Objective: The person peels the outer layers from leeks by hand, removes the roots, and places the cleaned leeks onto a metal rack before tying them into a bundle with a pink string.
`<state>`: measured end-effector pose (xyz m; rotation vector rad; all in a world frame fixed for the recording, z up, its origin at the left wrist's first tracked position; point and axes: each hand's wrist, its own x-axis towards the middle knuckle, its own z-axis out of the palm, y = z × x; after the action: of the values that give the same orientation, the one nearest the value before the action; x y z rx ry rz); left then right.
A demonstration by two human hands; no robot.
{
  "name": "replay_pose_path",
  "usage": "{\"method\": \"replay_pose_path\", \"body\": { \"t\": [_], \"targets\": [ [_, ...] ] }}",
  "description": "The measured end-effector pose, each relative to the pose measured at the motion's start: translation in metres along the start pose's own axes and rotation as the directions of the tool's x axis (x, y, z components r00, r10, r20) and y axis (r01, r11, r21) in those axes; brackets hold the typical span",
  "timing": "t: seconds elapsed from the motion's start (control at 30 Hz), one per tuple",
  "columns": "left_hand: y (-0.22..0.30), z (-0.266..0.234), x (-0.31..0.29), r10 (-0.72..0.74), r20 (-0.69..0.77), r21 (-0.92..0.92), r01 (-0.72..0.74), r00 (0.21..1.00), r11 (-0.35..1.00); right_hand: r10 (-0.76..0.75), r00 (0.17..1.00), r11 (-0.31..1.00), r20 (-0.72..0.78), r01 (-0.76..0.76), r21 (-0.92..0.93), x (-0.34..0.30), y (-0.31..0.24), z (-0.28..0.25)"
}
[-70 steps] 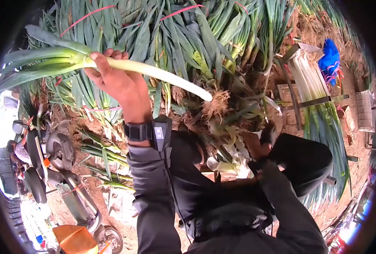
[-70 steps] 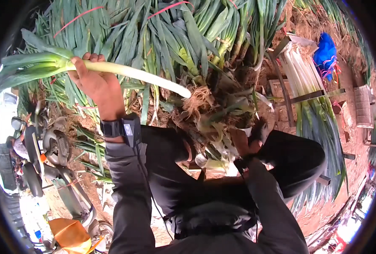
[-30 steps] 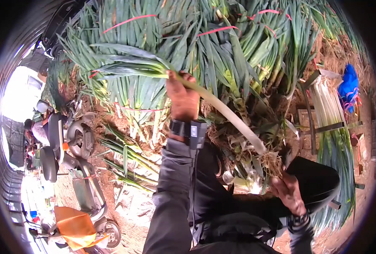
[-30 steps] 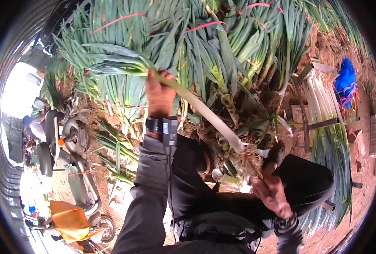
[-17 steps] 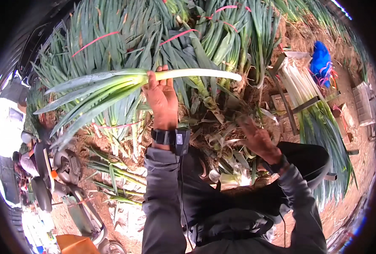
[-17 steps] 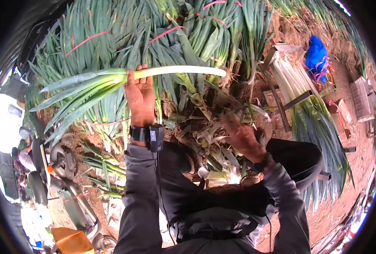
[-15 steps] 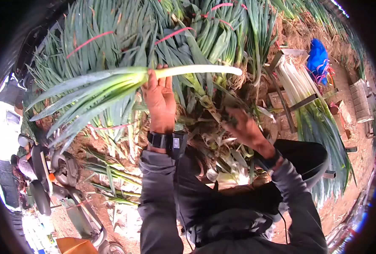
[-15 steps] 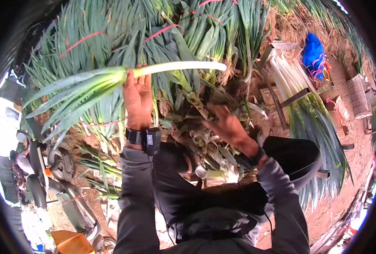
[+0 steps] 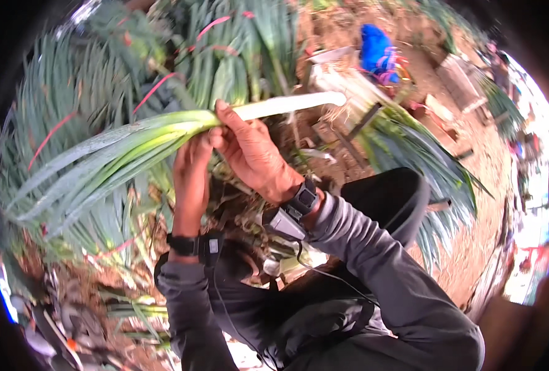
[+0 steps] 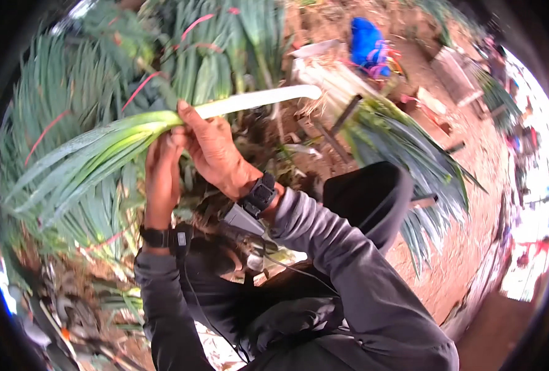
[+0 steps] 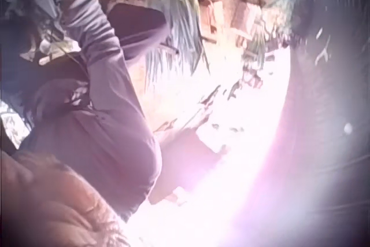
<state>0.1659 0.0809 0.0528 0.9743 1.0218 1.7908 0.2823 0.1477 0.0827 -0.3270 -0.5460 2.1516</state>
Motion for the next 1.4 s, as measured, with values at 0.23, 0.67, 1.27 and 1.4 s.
{"method": "replay_pose_path", "body": {
  "t": [0.23, 0.67, 1.27, 1.4],
  "targets": [
    [0.062, 0.04, -0.064, 0.083, 0.372, 0.755, -0.353, 0.925, 0.553, -0.747, 0.587, 0.132, 0.312, 0.592, -0.795, -0.053, -0.273, -0.002],
    [0.066, 0.076, -0.086, -0.482, 0.44, 0.764, -0.034, 0.758, 0.644, -0.094, 0.831, -0.89, 0.548, -0.317, 0.327, -0.1, -0.545, -0.156],
    [-0.132, 0.072, -0.008, -0.832, 0.197, 0.459, 0.701, 0.519, 0.546, -0.108, 0.975, -0.809, -0.194, -0.2, -0.552, -0.024, -0.462, -0.432],
    [-0.12, 0.069, -0.014, -0.848, 0.103, 0.477, 0.723, 0.519, 0.5, -0.116, 0.972, -0.77, -0.207, -0.219, -0.599, 0.004, -0.418, -0.454]
  ]
}}
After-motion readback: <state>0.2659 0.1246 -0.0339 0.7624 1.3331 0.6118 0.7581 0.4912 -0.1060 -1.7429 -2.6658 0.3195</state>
